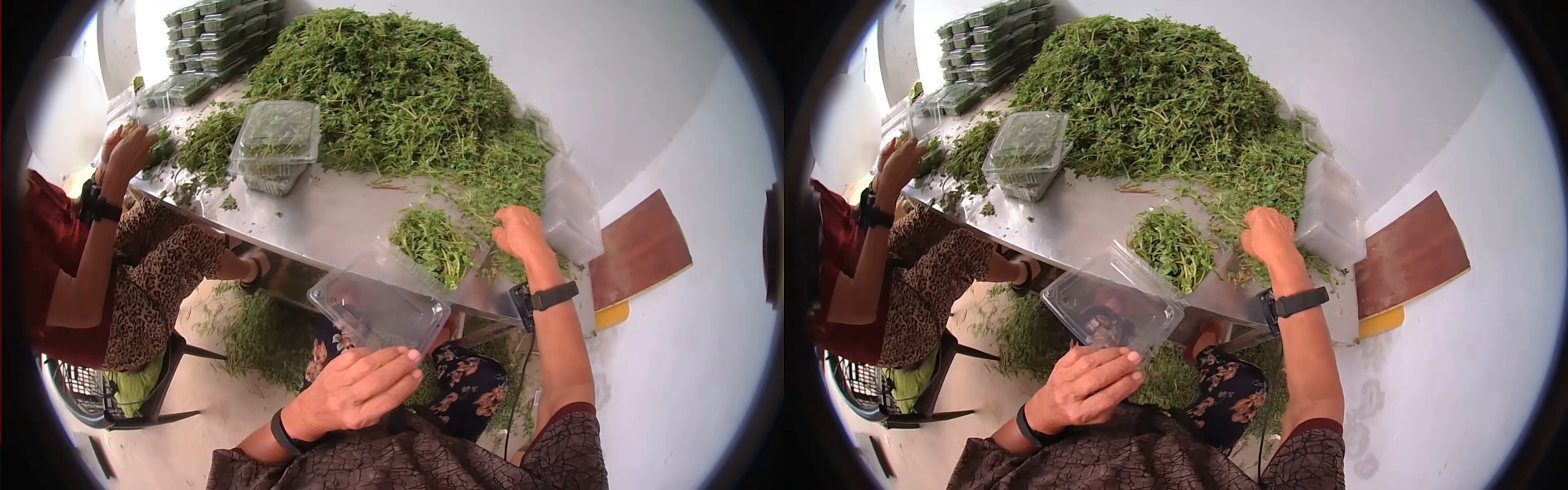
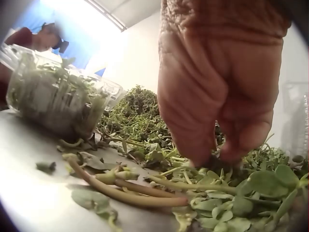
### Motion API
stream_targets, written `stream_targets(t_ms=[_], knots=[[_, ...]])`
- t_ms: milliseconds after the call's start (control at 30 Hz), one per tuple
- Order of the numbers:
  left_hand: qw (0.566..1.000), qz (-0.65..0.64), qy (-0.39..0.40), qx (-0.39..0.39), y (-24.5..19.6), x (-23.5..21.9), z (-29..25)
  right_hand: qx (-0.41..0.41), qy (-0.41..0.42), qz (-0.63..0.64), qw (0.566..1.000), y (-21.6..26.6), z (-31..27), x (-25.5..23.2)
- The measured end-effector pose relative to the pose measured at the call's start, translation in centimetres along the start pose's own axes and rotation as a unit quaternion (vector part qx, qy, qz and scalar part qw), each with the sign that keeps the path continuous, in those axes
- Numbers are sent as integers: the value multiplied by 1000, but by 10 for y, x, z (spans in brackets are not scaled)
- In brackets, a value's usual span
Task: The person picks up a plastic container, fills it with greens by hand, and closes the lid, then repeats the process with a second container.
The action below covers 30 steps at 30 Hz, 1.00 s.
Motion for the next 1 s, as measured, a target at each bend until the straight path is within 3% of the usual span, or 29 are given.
stream_targets(t_ms=[233,300,333,400,567,733,933,1000], knots=[[1000,-3,-12,-7,-1,2,-5,55,-27,21,998,0,-1,-3],[1000,-6,-18,-12,-1,4,-5,37,-97,159,982,-8,-3,-6],[1000,-12,-24,-13,-2,4,-5,36,-96,159,982,2,-4,-15],[1000,-9,-25,-10,-2,5,-4,200,-44,399,894,19,-9,-40],[1000,-9,-18,-6,-3,5,-3,175,-22,509,843,53,-15,-62],[1000,-10,-14,-9,-4,4,-3,135,21,593,793,85,-16,-52],[1000,-3,-11,-5,-3,4,-5,145,79,569,806,103,-28,-40],[1000,-2,-12,-5,-3,5,-5,139,78,506,847,101,-32,-42]])
Point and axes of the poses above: each hand's wrist, its own z-axis towards the middle knuckle, its own x-axis out of the palm, y = z × x, the point moved 1 cm from there along z, towards the middle knuckle, and after that the axes turned 7 degrees about z, right-handed, at the moved point
